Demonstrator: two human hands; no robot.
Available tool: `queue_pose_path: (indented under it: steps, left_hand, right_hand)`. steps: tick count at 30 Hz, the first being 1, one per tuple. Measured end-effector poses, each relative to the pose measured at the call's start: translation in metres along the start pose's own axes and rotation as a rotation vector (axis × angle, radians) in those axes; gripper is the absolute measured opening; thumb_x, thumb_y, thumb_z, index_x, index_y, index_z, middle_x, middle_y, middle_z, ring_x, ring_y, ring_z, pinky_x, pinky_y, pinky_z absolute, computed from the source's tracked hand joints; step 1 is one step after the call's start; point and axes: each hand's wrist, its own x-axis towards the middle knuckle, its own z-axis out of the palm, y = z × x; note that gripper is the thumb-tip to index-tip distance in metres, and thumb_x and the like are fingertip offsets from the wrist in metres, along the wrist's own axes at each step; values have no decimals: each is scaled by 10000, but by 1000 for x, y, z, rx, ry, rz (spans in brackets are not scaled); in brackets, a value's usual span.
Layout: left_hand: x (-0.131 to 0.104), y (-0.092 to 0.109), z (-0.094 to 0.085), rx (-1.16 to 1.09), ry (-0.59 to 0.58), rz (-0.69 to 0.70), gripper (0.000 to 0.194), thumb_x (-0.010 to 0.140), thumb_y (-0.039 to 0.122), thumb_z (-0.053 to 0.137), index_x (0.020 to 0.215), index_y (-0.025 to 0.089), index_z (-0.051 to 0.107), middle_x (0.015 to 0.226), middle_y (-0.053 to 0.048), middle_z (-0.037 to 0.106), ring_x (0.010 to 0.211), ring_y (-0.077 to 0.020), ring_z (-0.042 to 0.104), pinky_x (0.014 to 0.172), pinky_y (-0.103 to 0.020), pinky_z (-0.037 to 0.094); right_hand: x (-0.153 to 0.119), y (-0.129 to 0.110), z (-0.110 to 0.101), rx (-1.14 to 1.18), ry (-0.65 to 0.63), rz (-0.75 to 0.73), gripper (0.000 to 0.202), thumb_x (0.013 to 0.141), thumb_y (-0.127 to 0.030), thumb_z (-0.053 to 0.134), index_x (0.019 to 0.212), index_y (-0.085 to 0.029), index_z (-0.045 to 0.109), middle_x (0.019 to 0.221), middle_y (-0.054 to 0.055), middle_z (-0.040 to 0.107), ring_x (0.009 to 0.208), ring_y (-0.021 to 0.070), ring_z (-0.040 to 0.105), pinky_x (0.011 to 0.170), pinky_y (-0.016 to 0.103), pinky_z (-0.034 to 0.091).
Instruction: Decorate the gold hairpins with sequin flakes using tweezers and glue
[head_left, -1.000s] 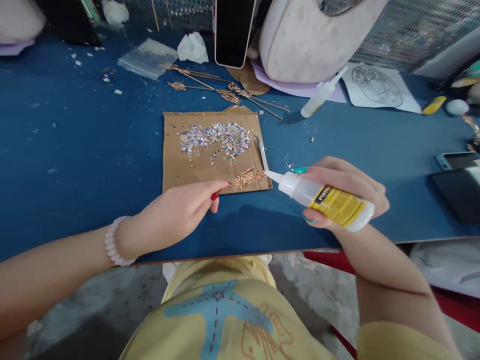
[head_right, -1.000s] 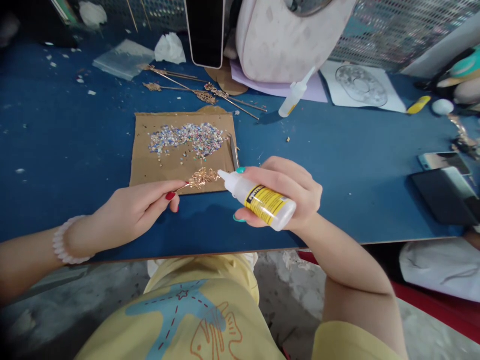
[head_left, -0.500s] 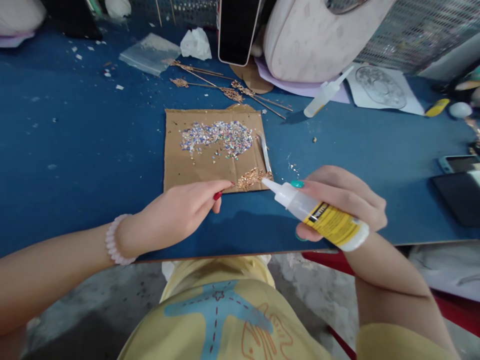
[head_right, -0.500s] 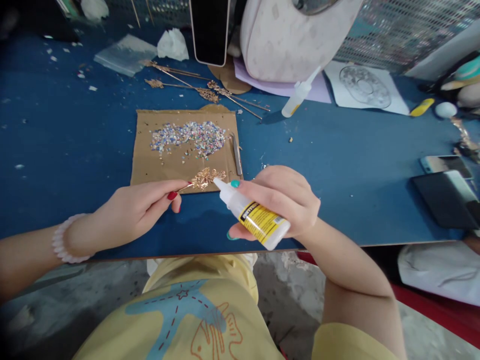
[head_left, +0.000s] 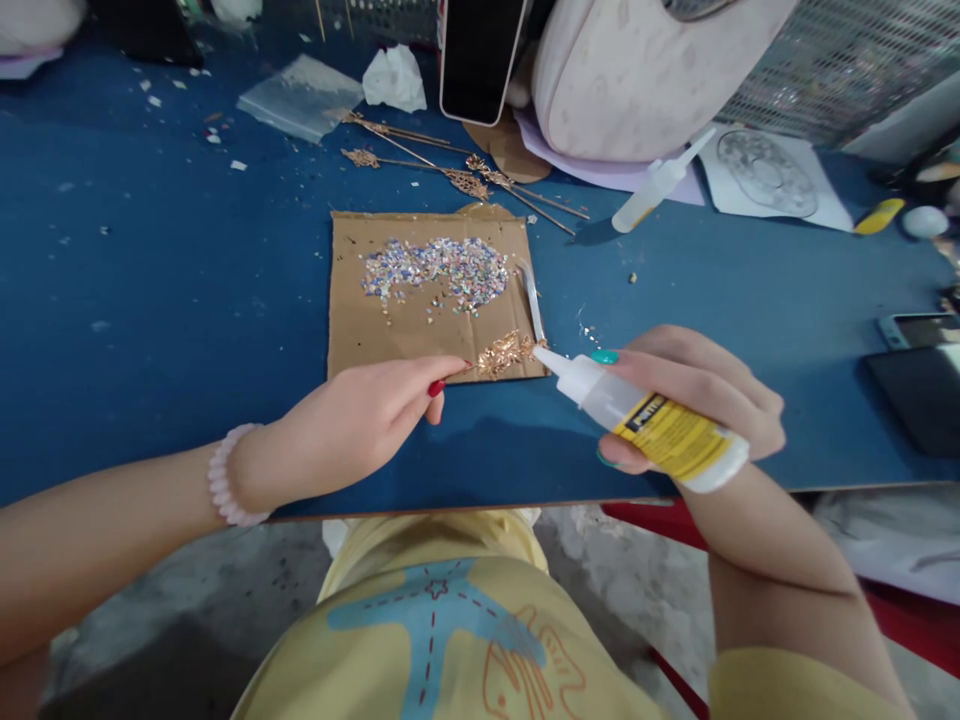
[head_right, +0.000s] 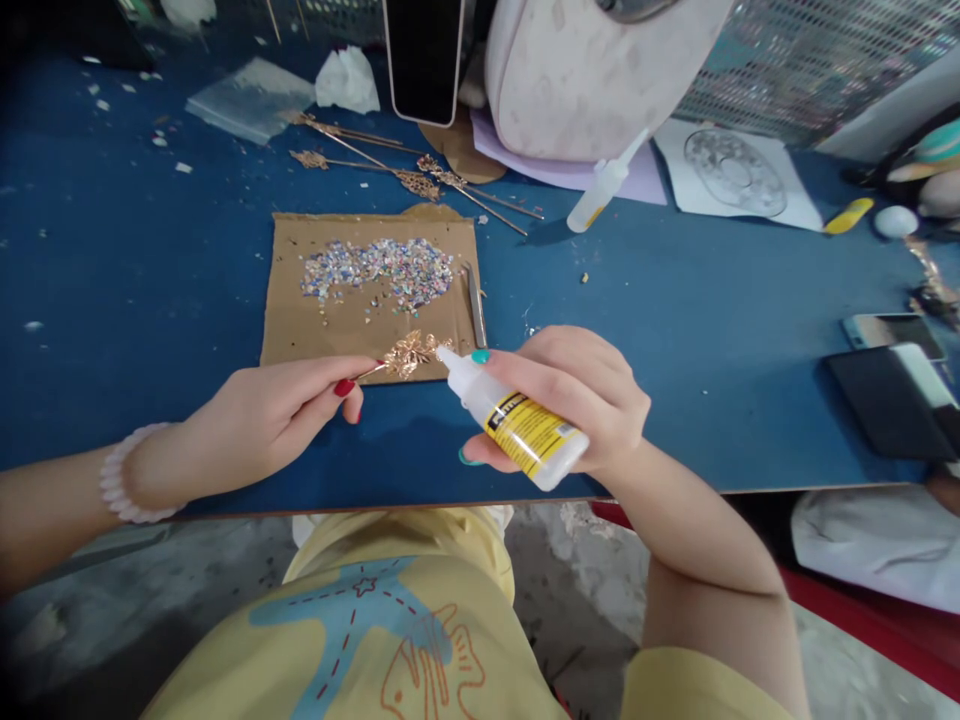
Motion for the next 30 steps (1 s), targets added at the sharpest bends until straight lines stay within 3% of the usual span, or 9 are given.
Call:
queue_pose_path:
  steps: [4, 10, 20, 25, 30]
  left_hand:
    - [0, -1, 0, 5, -1, -8, 366, 955, 209, 308, 1263, 207, 506, 849, 31, 675, 595, -84, 581, 709, -211, 482]
    - [2, -1, -1, -6, -28, -20, 363, 956, 193, 313, 1268, 228, 495, 859, 56, 667, 650, -76, 594, 695, -188, 453]
    - [1, 0, -2, -5, -36, -28, 347, 968, 196, 307, 1265, 218, 485, 858, 64, 667, 662, -68, 592, 649, -180, 413]
    - [1, 0, -2, -21, -19, -6, 349, 959, 164, 312, 1253, 233, 487, 841, 74, 663, 673, -65, 597, 649, -177, 404]
    - [2, -1, -2, -35, -11, 16, 332, 952, 157, 326, 1224, 231, 501, 827, 73, 661, 657, -68, 592, 638, -176, 401]
  right_hand:
    - [0, 0, 2, 41, -27, -25, 373, 800, -454, 644, 957, -117, 662, 580, 46, 613, 478, 162, 587, 461, 284, 536]
    - [-2, 0, -2, 36, 71, 7, 425, 809, -480, 633, 1005, -107, 682, 620, 43, 626, 510, 156, 584, 473, 281, 525]
    - [2, -1, -7, 16, 2, 75, 407, 835, -451, 603, 1087, -143, 689, 611, 58, 614, 516, 188, 580, 461, 318, 511]
    - [0, 4, -4, -14, 80, 17, 374, 824, -440, 609, 1053, -160, 704, 559, 25, 583, 456, 168, 544, 381, 296, 465]
    - [-3, 6, -2, -7, 126, 30, 421, 832, -499, 586, 1055, -160, 700, 588, 25, 608, 475, 152, 563, 400, 270, 475]
